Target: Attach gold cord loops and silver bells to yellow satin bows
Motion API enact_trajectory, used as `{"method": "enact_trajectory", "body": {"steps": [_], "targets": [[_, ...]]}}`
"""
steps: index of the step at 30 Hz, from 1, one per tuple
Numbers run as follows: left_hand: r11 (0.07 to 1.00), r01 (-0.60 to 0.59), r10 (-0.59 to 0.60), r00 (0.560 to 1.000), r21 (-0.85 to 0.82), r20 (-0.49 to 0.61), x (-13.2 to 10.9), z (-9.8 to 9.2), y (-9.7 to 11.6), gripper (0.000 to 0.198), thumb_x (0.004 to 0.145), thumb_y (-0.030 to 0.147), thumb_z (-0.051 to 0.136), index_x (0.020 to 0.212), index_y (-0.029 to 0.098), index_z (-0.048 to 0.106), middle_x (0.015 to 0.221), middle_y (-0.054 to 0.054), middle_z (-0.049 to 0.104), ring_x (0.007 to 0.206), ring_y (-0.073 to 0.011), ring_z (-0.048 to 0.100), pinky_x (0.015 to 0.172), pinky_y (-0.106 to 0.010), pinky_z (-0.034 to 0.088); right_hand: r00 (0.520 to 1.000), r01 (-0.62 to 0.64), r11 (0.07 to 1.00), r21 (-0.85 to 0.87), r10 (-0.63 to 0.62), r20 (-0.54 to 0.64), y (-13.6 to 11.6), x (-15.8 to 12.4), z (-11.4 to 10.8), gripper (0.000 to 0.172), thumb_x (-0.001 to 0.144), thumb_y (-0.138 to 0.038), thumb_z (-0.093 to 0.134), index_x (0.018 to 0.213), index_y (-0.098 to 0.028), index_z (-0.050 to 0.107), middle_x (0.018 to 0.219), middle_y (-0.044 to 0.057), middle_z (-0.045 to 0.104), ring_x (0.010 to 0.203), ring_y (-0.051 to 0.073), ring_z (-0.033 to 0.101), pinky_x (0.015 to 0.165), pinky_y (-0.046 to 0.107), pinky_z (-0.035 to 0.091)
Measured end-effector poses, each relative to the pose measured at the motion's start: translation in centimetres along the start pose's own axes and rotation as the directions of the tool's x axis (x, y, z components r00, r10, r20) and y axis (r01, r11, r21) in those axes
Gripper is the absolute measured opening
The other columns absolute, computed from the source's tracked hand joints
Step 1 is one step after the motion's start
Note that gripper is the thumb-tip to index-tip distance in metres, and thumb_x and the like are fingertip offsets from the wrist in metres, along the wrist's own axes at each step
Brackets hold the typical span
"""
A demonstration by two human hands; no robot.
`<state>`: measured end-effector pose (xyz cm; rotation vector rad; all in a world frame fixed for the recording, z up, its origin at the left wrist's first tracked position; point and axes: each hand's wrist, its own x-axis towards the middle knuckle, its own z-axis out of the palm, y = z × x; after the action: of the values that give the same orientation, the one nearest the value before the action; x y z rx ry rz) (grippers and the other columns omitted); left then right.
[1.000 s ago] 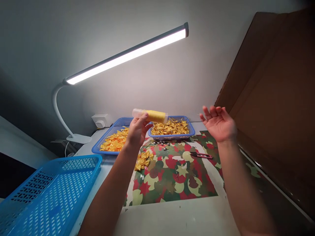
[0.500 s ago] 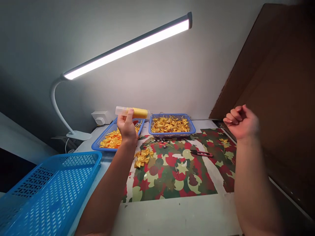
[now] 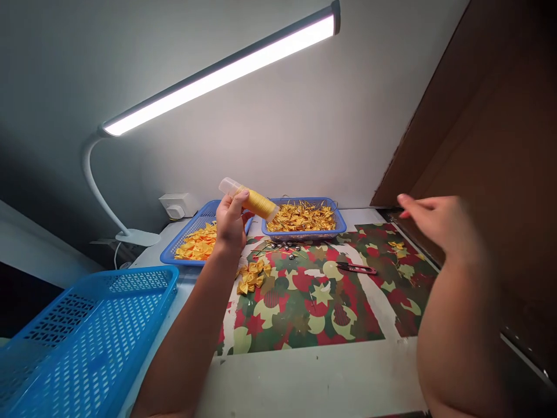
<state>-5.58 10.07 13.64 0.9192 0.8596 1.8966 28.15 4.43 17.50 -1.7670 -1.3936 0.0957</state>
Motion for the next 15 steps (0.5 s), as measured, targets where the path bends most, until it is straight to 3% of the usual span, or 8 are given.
{"method": "enact_trajectory", "body": {"steps": [1,3,6,8,9,11,13,15], "targets": [[1.0,0.007,-0.007,1.0,-0.005,0.011,-0.1,0.1,0.1,0.027,0.059,0.035,0.077,0.075,0.018,0.062,0.076,-0.001,0.058,0.069,-0.0121,0.055,0.054,-0.019,0.047,0.991,-0.087,0.995,-0.045,0.082,-0.105,-0.6,-0.5,-0.8,0.044,0.079,-0.053,0.06,0.052,-0.019,0.065,0.043,0.003,0.05,0.047,0.018,0.049,0.052,0.034,0.036],[0.999,0.033,-0.032,0.999,-0.026,0.035,-0.4,0.4,0.4,0.029,0.059,0.035,0.077,0.076,0.017,0.062,0.077,-0.001,0.059,0.07,-0.0121,0.055,0.054,-0.018,0.047,0.959,-0.083,0.997,-0.009,0.077,-0.273,-1.7,-1.2,-1.8,0.038,0.082,-0.049,0.058,0.06,-0.019,0.066,0.052,0.004,0.058,0.055,0.02,0.054,0.056,0.035,0.038],[0.989,0.11,-0.101,0.99,-0.098,0.094,-1.0,0.9,0.8,0.029,0.061,0.034,0.077,0.078,0.017,0.062,0.08,-0.002,0.06,0.072,-0.0124,0.057,0.056,-0.018,0.049,0.938,0.161,0.966,0.2,-0.087,-0.335,-3.3,-2.2,-0.6,0.021,0.079,-0.038,0.062,0.08,-0.019,0.071,0.077,0.006,0.069,0.075,0.022,0.064,0.068,0.036,0.047],[0.971,0.188,-0.167,0.976,-0.147,0.14,-1.6,1.4,1.0,0.028,0.062,0.032,0.077,0.08,0.016,0.062,0.08,-0.003,0.061,0.071,-0.0124,0.059,0.058,-0.019,0.051,0.975,0.219,0.897,0.383,-0.187,-0.121,-4.6,-3.0,2.2,0.025,0.08,-0.039,0.063,0.095,-0.02,0.07,0.095,0.008,0.07,0.09,0.023,0.064,0.08,0.039,0.049],[0.96,0.229,-0.203,0.965,-0.162,0.164,-1.9,1.6,1.1,0.028,0.062,0.031,0.077,0.081,0.015,0.061,0.08,-0.003,0.062,0.07,-0.0123,0.06,0.059,-0.02,0.052,0.968,0.214,0.852,0.478,-0.25,0.013,-5.2,-3.5,4.1,0.03,0.08,-0.04,0.064,0.103,-0.021,0.067,0.105,0.008,0.068,0.097,0.024,0.062,0.084,0.04,0.048],[0.936,0.309,-0.27,0.938,-0.17,0.216,-2.6,2.0,1.3,0.029,0.063,0.029,0.077,0.083,0.014,0.061,0.08,-0.004,0.064,0.069,-0.0123,0.062,0.06,-0.02,0.054,0.88,0.139,0.757,0.639,-0.391,0.271,-6.4,-4.4,7.8,0.04,0.078,-0.043,0.069,0.112,-0.024,0.06,0.114,0.009,0.063,0.105,0.023,0.058,0.086,0.037,0.049],[0.916,0.361,-0.313,0.917,-0.178,0.249,-3.0,2.2,1.5,0.03,0.064,0.028,0.077,0.086,0.014,0.061,0.08,-0.004,0.065,0.069,-0.0124,0.063,0.06,-0.02,0.056,0.726,-0.043,0.67,0.741,-0.489,0.483,-7.2,-5.0,10.7,0.042,0.077,-0.05,0.07,0.106,-0.022,0.057,0.093,0.005,0.061,0.082,0.017,0.058,0.07,0.03,0.049],[0.905,0.378,-0.327,0.912,-0.196,0.249,-3.1,2.2,1.5,0.03,0.065,0.025,0.078,0.088,0.014,0.061,0.08,-0.003,0.066,0.068,-0.0117,0.065,0.059,-0.019,0.056,0.632,-0.231,0.589,0.774,-0.514,0.58,-7.5,-5.0,11.9,0.043,0.08,-0.062,0.06,0.083,-0.02,0.054,0.064,-0.003,0.046,0.053,0.01,0.041,0.048,0.023,0.036]]}}
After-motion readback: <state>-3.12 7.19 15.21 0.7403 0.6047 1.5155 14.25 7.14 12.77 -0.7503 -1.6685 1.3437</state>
